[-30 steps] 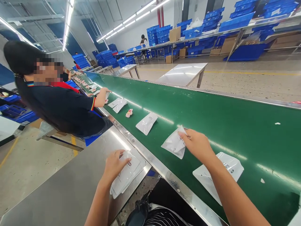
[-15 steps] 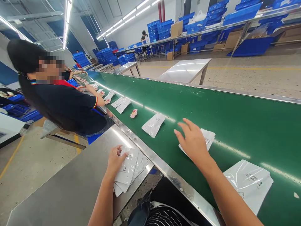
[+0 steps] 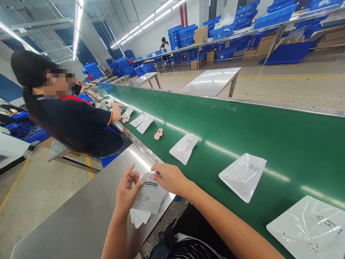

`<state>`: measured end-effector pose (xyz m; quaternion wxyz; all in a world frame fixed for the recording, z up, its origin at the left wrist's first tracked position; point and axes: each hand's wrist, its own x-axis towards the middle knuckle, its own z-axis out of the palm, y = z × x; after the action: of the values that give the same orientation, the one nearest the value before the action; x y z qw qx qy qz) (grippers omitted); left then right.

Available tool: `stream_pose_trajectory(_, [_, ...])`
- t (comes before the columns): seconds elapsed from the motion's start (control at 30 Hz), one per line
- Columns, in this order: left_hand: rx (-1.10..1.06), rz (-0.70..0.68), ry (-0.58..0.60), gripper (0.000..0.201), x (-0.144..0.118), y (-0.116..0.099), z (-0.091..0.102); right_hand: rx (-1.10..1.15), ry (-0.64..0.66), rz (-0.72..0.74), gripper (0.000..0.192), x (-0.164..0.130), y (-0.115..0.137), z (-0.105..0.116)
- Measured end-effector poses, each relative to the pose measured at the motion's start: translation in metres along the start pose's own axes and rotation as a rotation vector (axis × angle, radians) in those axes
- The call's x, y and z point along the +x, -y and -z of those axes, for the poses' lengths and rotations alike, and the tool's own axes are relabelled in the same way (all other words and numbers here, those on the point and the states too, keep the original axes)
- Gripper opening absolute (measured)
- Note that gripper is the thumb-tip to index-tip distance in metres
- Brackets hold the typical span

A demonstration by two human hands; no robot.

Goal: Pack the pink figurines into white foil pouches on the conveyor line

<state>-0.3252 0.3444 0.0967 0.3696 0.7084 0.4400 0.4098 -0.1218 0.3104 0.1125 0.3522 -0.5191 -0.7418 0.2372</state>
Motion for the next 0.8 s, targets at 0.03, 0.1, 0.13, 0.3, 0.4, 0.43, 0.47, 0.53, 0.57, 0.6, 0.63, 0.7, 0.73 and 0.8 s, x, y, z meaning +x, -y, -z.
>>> stream_pose_trajectory(0.03, [-0.078,0.041,0.042,0.068,-0.002,-0.004,-0.001,0.008,0.019,0.004,0.015,0.002,0.003,0.002])
stream_pose_trajectory(0.1, [-0.206,0.176,0.185,0.073,-0.006,-0.007,-0.004,-0.003,0.032,0.057,0.014,0.004,0.009,0.008])
stream_pose_trajectory(0.13, [-0.255,0.259,0.276,0.073,-0.008,-0.008,-0.007,-0.009,0.037,0.090,0.014,0.006,0.011,0.013])
stream_pose_trajectory(0.3, [-0.470,0.601,0.254,0.056,-0.016,-0.005,-0.026,0.122,0.216,0.091,0.014,0.036,0.004,0.031])
stream_pose_trajectory(0.4, [-0.519,0.615,0.128,0.047,-0.014,-0.004,-0.035,0.144,0.131,-0.235,0.028,0.078,-0.026,0.042])
stream_pose_trajectory(0.43, [-0.520,0.600,0.117,0.044,-0.013,-0.003,-0.037,0.096,0.065,-0.385,0.032,0.094,-0.039,0.045])
stream_pose_trajectory(0.47, [-0.526,0.590,0.118,0.042,-0.011,-0.002,-0.038,0.051,0.017,-0.481,0.035,0.108,-0.052,0.048])
stream_pose_trajectory(0.53, [-0.550,0.581,0.146,0.042,-0.009,-0.001,-0.039,-0.019,-0.037,-0.612,0.040,0.133,-0.077,0.050])
stream_pose_trajectory(0.57, [-0.559,0.577,0.168,0.042,-0.009,0.000,-0.040,-0.040,-0.049,-0.647,0.041,0.142,-0.088,0.050])
stream_pose_trajectory(0.6, [-0.564,0.574,0.193,0.043,-0.009,0.000,-0.040,-0.058,-0.056,-0.680,0.042,0.149,-0.096,0.048])
stream_pose_trajectory(0.63, [-0.565,0.572,0.206,0.043,-0.009,0.000,-0.041,-0.073,-0.060,-0.708,0.042,0.155,-0.103,0.046])
stream_pose_trajectory(0.7, [-0.565,0.572,0.184,0.044,-0.009,-0.001,-0.043,-0.093,-0.060,-0.735,0.040,0.160,-0.109,0.039])
stream_pose_trajectory(0.73, [-0.567,0.577,0.161,0.044,-0.010,-0.001,-0.045,-0.101,-0.059,-0.734,0.037,0.161,-0.108,0.036])
stream_pose_trajectory(0.8, [-0.570,0.582,0.118,0.045,-0.010,-0.001,-0.047,-0.108,-0.062,-0.693,0.030,0.159,-0.101,0.032])
